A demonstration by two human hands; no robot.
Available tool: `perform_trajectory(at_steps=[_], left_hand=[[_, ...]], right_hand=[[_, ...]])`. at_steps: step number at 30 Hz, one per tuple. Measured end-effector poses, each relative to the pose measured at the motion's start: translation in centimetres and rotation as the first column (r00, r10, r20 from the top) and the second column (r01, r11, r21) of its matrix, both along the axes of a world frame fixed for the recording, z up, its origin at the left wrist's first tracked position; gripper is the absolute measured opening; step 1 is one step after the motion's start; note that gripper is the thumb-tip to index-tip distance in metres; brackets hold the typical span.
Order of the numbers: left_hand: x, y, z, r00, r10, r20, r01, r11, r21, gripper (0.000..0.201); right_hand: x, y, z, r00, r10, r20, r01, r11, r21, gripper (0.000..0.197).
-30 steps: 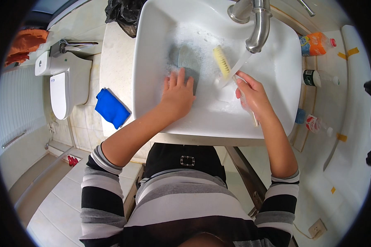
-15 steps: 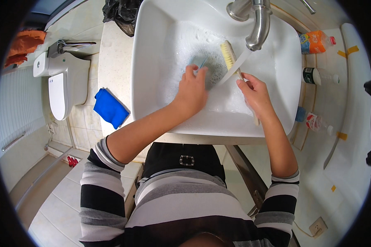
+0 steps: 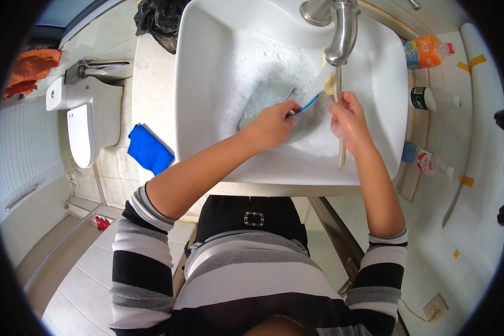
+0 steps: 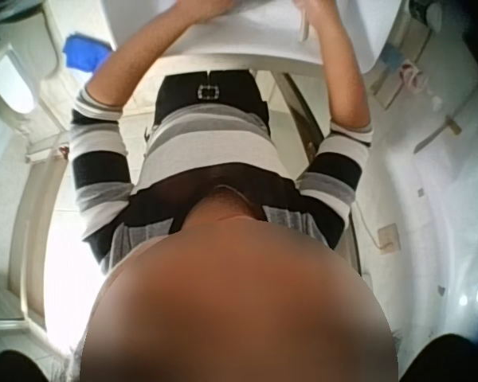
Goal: The person scrubs two light-blue shoe insoles in a sink using a brush and running water, then rinses them and applies a white cleaning liquid from a bottle. The insoles are handled one at a time and rinsed under the tap.
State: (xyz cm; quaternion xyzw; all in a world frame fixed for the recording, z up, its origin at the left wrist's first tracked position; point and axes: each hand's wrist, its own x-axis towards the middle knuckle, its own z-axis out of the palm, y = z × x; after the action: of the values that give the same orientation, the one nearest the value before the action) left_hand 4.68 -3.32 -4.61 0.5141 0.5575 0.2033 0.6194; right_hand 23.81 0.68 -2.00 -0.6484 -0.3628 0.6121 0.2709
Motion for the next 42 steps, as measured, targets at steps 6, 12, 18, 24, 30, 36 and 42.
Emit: perform_trajectory(at_steps=[6,12,18,24,30,36,42], left_hand=[[0.5,0.5,0.2,0.996,-0.07,-0.062,0.067,0.996,-0.055,0.025],[-0.4,-0.9,-1.3,0.771,-0.112,-0.627,0.338,0.906,0.254,0.03],[0.2,-1.7,-2.1,0.629,-0.16,-0.761,0.527,0.807,0.265,0.037],[0.4,-2.0,-1.8,0.614,-0.34,-0.712,0.619,0.767,0.167,0.041],[1.5,-2.5,-1.7,0.651,-0.129,-0.748,0.505,0.81,0.299,0.057],[1.3,-1.1,-1.9,0.609,-0.065,-0.79,0.376,0.901,0.216,0.062],[-0.4,-0.7,-1.3,0.842,0.01,-0.54,0.101,0.979,0.175,0.05]], right_hand=[[2.2,0.6,-0.7,0.998,0.052,0.032,-0.05,0.997,-0.065,0.036],[4.4,0.6,-3.3,0.872,0.126,0.473,-0.212,0.969,0.131,0.033],[6.1,0.6,-3.1,0.433,-0.014,0.901,-0.468,0.851,0.238,0.033],[5.4,0.1,-1.0,0.662,0.072,0.746,-0.378,0.891,0.25,0.041],[5.0,-0.3,-1.0,0.713,0.193,0.674,-0.383,0.912,0.144,0.048],[5.6,-0.2,-2.3,0.744,0.233,0.626,-0.363,0.928,0.085,0.048],[6.0,-0.3,-2.5,0.781,0.238,0.577,-0.336,0.939,0.068,0.046]])
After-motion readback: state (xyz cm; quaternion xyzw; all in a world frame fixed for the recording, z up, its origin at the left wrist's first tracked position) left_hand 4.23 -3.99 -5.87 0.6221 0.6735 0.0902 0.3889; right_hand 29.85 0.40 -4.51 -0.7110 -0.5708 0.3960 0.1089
